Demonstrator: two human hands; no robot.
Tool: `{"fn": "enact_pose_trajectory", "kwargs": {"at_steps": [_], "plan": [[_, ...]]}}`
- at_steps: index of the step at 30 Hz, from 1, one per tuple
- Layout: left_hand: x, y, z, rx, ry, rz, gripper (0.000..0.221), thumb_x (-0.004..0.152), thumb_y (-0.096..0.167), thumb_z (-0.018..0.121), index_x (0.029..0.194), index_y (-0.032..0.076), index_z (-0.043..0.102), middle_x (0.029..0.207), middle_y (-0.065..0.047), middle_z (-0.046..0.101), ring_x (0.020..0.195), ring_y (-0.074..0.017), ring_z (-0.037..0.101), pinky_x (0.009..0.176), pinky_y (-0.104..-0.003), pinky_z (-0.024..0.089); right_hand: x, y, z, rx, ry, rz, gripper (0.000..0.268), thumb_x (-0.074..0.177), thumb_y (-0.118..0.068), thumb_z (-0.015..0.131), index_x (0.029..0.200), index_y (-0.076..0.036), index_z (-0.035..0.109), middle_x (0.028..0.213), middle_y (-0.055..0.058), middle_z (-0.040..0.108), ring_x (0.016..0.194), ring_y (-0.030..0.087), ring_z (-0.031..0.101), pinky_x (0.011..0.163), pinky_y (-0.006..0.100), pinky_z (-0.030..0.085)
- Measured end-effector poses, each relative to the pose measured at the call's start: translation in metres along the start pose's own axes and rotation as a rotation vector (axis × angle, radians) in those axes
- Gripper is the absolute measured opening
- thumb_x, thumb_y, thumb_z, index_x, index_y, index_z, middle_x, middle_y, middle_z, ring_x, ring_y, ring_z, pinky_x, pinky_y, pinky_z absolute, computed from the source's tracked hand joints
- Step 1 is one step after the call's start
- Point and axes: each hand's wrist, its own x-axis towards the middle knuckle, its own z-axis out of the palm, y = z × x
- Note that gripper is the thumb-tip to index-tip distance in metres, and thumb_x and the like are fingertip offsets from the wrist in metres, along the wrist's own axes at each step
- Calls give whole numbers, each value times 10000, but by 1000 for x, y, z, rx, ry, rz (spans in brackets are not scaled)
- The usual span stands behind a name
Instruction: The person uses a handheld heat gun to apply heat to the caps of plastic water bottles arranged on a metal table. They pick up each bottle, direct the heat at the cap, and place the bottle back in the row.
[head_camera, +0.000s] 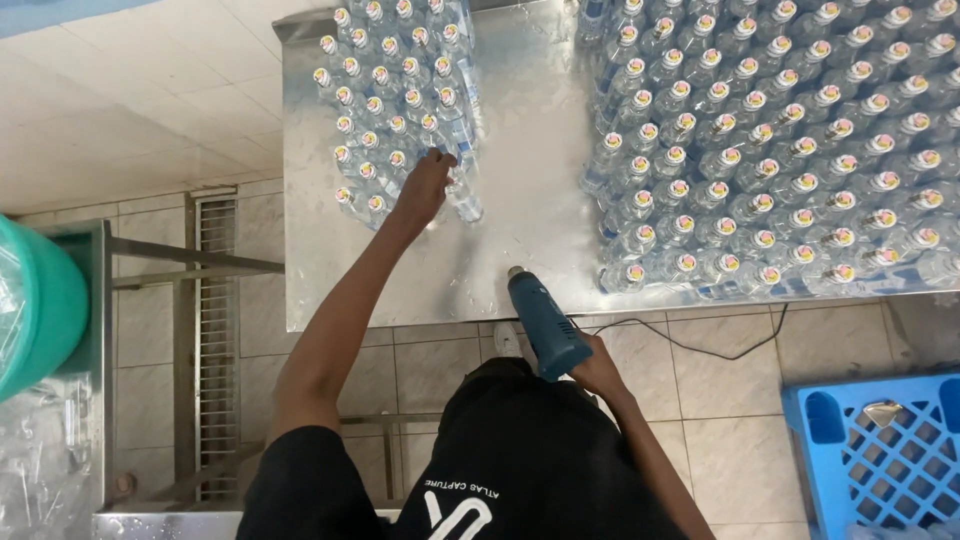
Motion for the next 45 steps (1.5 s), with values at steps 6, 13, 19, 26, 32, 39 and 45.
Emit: {"fn": "enact_pose_trajectory", "kwargs": {"at_steps": [6, 13, 19, 26, 32, 39, 45], "plan": [[27, -51, -4, 123, -3, -11, 374, 1048, 33, 681, 1396, 140, 595, 1266, -167, 601, 1132, -441, 698, 899, -587, 594, -7, 18, 7, 28, 25, 83, 318, 912, -336, 787, 868, -23, 751, 780, 241, 781, 766, 421, 768, 737, 566, 584], [25, -24, -49, -158, -138, -146, 336, 1128, 245, 638, 1443, 129, 656, 1294, -187, 678, 1238, -432, 678, 1042, -580, 531, -18, -11, 19, 93, 55, 144, 306, 934, -259, 748, 746, -20, 712, 686, 196, 766, 686, 256, 703, 701, 428, 576], [31, -41, -68, -296, 148, -87, 404, 1256, 375, 488, 1301, 63, 739, 1052, -194, 729, 1046, -423, 733, 929, -553, 557, 27, -20, 43, 11, 49, 89, 372, 981, -208, 700, 708, 38, 643, 687, 246, 717, 696, 227, 640, 729, 395, 558], [12, 69, -134, -429, 215, -158, 348, 1194, 296, 546, 1397, 59, 702, 1281, -217, 734, 1210, -436, 715, 1018, -564, 578, 43, -9, 28, 76, -56, -59, 360, 1013, -247, 716, 728, -28, 712, 712, 187, 755, 684, 205, 664, 728, 387, 558], [-12, 189, -20, -592, -17, 61, 322, 1085, 212, 684, 1383, 92, 693, 1236, -218, 739, 1115, -415, 737, 937, -505, 616, -7, -6, -8, 207, -80, -141, 330, 1011, -276, 774, 766, -54, 766, 766, 179, 793, 717, 233, 719, 711, 392, 546], [-19, 273, 169, -15, -232, 535, 465, 1136, 284, 624, 1578, 194, 511, 1395, -199, 515, 1179, -455, 631, 908, -555, 580, -71, -8, -63, 202, -167, -217, 283, 993, -292, 841, 838, -72, 754, 804, 158, 774, 769, 182, 689, 723, 402, 530], [-21, 263, 145, 30, -318, 330, 387, 1181, 368, 498, 1427, 69, 504, 1255, -219, 559, 1004, -406, 695, 833, -497, 605, -97, 16, -93, 81, -169, -96, 268, 998, -275, 768, 904, -25, 742, 786, 245, 773, 756, 374, 766, 709, 512, 563]]}}
